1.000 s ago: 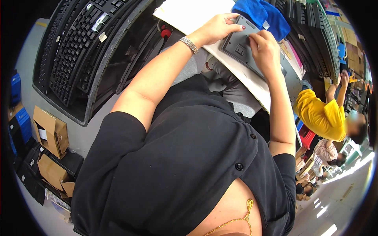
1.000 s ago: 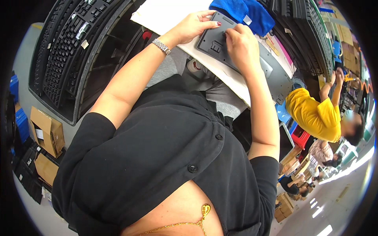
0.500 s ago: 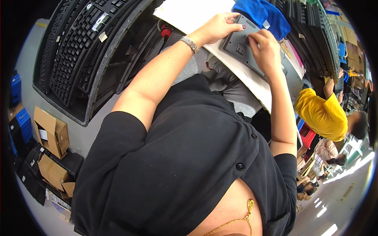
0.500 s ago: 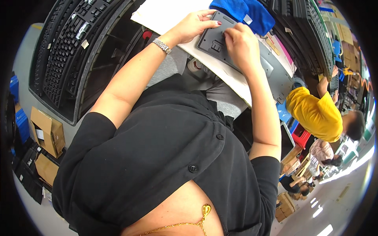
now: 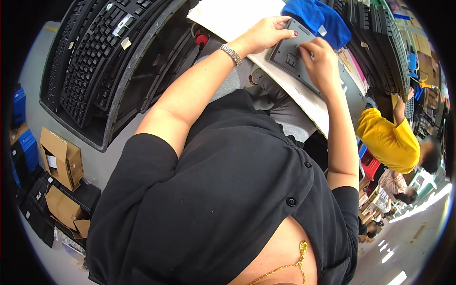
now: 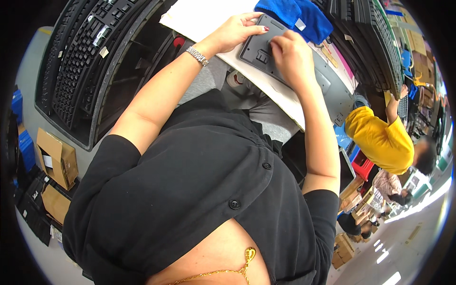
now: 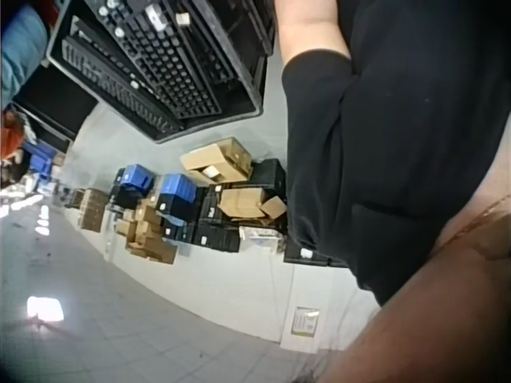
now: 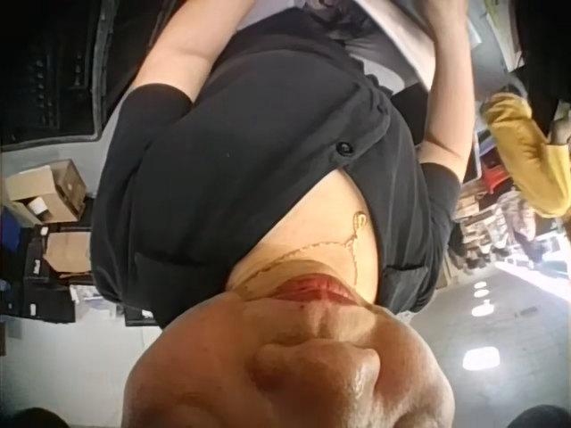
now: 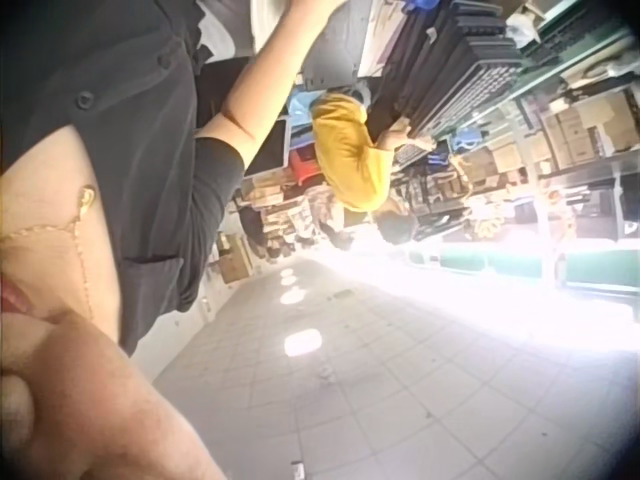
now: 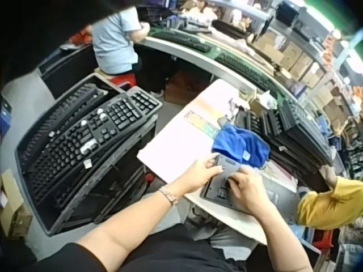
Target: The person is assembling and inspecting computer keyboards at a factory workstation.
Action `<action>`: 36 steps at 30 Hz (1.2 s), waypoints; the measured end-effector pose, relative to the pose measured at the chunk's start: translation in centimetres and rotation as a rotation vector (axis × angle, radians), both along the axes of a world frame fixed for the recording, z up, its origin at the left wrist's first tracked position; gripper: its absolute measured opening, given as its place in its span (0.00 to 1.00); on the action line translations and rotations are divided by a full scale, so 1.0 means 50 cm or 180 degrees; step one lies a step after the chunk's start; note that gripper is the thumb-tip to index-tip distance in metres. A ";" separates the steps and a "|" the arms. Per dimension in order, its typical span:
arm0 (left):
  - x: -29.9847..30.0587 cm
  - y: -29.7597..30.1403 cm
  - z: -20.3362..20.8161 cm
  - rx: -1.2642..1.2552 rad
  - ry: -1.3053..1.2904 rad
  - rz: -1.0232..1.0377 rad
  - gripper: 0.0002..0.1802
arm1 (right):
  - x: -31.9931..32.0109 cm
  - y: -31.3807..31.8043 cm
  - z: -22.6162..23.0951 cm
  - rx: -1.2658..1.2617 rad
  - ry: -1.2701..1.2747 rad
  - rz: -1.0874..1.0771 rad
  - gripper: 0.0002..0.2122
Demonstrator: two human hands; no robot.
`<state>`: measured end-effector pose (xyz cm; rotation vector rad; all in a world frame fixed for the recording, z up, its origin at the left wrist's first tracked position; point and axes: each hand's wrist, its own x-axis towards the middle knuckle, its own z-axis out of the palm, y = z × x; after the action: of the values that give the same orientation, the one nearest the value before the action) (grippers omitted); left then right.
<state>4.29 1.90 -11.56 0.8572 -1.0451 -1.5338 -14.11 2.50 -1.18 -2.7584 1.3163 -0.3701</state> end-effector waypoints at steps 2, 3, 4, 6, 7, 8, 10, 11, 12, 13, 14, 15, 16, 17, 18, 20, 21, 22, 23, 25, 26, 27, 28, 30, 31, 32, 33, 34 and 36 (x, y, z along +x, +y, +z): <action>-0.002 -0.002 -0.001 0.0137 0.0147 -0.0056 0.33 | -0.004 -0.007 0.000 0.0184 -0.0179 -0.0203 0.05; -0.001 -0.005 -0.007 0.0136 0.0144 -0.0050 0.33 | -0.002 -0.005 0.001 0.0183 -0.0182 -0.0198 0.05; -0.002 -0.006 -0.012 0.0039 0.0043 -0.0004 0.33 | 0.000 0.002 0.002 0.0154 -0.0128 -0.0122 0.05; -0.003 -0.007 -0.023 -0.0156 -0.0160 0.0088 0.33 | 0.004 0.018 0.007 0.0094 -0.0020 0.0029 0.05; -0.002 -0.009 -0.029 -0.0253 -0.0263 0.0135 0.33 | 0.007 0.021 0.007 0.0064 0.0033 0.0106 0.05; -0.004 -0.007 -0.025 -0.0252 -0.0258 0.0129 0.33 | 0.006 0.021 0.007 0.0066 0.0037 0.0100 0.05; -0.004 -0.004 -0.018 -0.0172 -0.0169 0.0069 0.32 | 0.007 0.016 0.007 -0.0017 0.0104 -0.0008 0.05; -0.003 -0.003 -0.014 -0.0133 -0.0126 0.0040 0.32 | 0.008 0.012 0.006 -0.0058 0.0136 -0.0061 0.05; -0.003 -0.002 -0.010 -0.0093 -0.0084 0.0011 0.32 | 0.007 0.010 0.005 -0.0099 0.0167 -0.0113 0.05; -0.002 -0.002 -0.008 -0.0094 -0.0087 0.0011 0.32 | 0.007 0.007 0.004 -0.0101 0.0164 -0.0114 0.05; 0.000 -0.003 -0.006 -0.0042 -0.0095 0.0000 0.32 | 0.004 0.004 0.003 -0.0024 0.0082 -0.0131 0.05; 0.000 -0.003 -0.004 0.0012 -0.0101 -0.0011 0.32 | 0.000 0.000 0.002 0.0053 0.0001 -0.0150 0.05; 0.000 -0.003 -0.002 0.0065 -0.0106 -0.0024 0.32 | -0.004 -0.002 0.001 0.0131 -0.0078 -0.0170 0.05; 0.000 -0.003 -0.001 0.0120 -0.0110 -0.0038 0.32 | -0.006 -0.002 0.000 0.0208 -0.0157 -0.0191 0.05; 0.000 -0.004 -0.006 0.0119 -0.0113 -0.0037 0.32 | -0.003 0.002 0.000 0.0208 -0.0159 -0.0190 0.05; -0.001 -0.005 -0.017 -0.0042 -0.0239 0.0022 0.32 | 0.005 0.021 0.000 0.0092 0.0028 0.0014 0.06; 0.000 -0.005 -0.023 -0.0123 -0.0304 0.0052 0.32 | 0.010 0.030 0.000 0.0033 0.0121 0.0117 0.06; 0.001 -0.006 -0.028 -0.0204 -0.0370 0.0083 0.32 | 0.014 0.033 -0.001 -0.0025 0.0212 0.0220 0.06; -0.003 -0.005 -0.024 -0.0206 -0.0364 0.0071 0.32 | 0.012 0.031 -0.001 -0.0026 0.0218 0.0209 0.06; -0.006 -0.003 -0.017 -0.0081 -0.0180 0.0069 0.31 | 0.010 0.016 -0.004 -0.0046 0.0082 -0.0013 0.05; -0.007 -0.002 -0.014 -0.0019 -0.0088 0.0068 0.31 | 0.010 0.009 -0.005 -0.0057 0.0014 -0.0123 0.05; -0.008 -0.001 -0.010 0.0042 0.0004 0.0066 0.31 | 0.007 0.007 -0.004 -0.0070 -0.0054 -0.0234 0.05; -0.005 -0.003 -0.014 0.0031 -0.0003 0.0066 0.31 | 0.010 0.007 -0.004 -0.0081 -0.0061 -0.0233 0.05; -0.003 -0.004 -0.021 -0.0018 -0.0166 0.0083 0.32 | 0.011 0.016 -0.001 0.0092 -0.0091 -0.0193 0.06; -0.002 -0.005 -0.024 -0.0048 -0.0247 0.0088 0.32 | 0.011 0.020 0.000 0.0174 -0.0106 -0.0176 0.06; -0.001 -0.008 -0.026 -0.0080 -0.0327 0.0093 0.33 | 0.012 0.022 0.000 0.0253 -0.0120 -0.0161 0.06; -0.006 -0.011 -0.021 -0.0115 -0.0310 0.0055 0.33 | 0.009 0.024 0.001 0.0219 -0.0107 -0.0200 0.06; -0.007 -0.008 -0.017 -0.0042 -0.0234 0.0014 0.33 | 0.012 0.029 -0.001 0.0106 -0.0017 -0.0178 0.06; -0.001 0.000 -0.006 0.0093 -0.0101 -0.0075 0.33 | 0.021 0.032 -0.005 -0.0128 0.0152 -0.0139 0.06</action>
<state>4.26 1.88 -11.87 0.8950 -1.0613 -1.5631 -13.08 4.12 -1.42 -2.7921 1.3970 -0.3390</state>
